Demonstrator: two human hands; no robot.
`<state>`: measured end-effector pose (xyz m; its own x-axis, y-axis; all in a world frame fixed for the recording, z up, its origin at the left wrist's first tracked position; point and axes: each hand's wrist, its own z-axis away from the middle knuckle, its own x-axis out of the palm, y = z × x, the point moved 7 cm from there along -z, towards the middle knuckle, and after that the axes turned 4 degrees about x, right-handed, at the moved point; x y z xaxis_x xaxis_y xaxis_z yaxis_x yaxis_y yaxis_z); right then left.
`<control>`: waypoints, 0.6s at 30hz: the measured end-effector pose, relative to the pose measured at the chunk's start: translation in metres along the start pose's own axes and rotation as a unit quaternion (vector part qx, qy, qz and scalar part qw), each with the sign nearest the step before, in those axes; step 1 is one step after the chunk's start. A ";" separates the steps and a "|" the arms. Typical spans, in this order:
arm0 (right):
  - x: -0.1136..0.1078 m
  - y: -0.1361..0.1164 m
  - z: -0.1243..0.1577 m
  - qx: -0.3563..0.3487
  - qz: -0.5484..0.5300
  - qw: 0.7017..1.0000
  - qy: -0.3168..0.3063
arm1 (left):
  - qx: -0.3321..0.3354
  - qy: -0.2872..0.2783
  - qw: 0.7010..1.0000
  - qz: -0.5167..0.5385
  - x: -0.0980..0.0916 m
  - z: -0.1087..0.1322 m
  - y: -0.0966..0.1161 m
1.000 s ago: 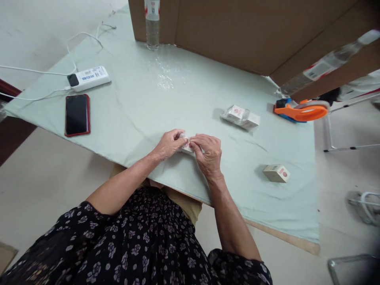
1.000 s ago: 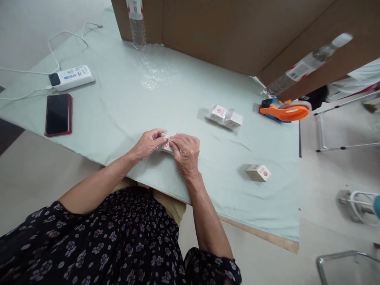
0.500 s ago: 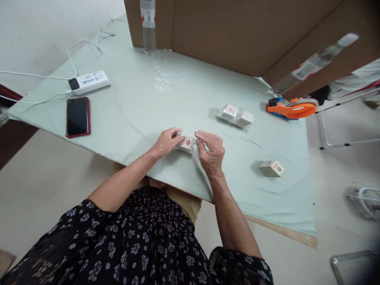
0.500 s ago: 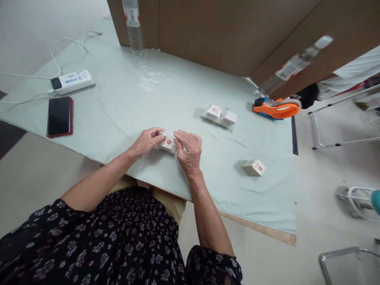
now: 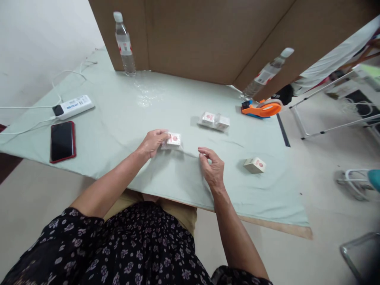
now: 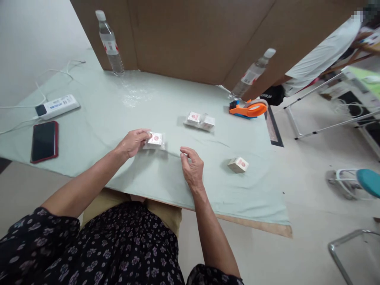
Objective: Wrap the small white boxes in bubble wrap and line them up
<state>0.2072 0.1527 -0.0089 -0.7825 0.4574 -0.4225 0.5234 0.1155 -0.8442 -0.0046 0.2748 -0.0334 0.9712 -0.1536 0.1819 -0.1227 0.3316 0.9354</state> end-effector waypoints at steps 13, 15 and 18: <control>-0.003 0.030 0.016 0.003 0.038 0.999 -0.012 | 0.019 0.009 0.998 -0.063 0.078 -0.137 0.023; -0.003 0.030 0.016 -0.004 0.053 0.998 -0.017 | 0.020 0.007 0.997 -0.080 0.083 -0.146 0.022; -0.003 0.030 0.016 -0.013 0.069 0.997 -0.025 | 0.026 0.002 0.993 -0.113 0.089 -0.155 0.023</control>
<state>0.2197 0.1406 -0.0382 -0.7172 0.4269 -0.5508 0.6357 0.0771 -0.7681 0.1103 0.4129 -0.0431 0.9758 -0.2155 -0.0361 0.0888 0.2404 0.9666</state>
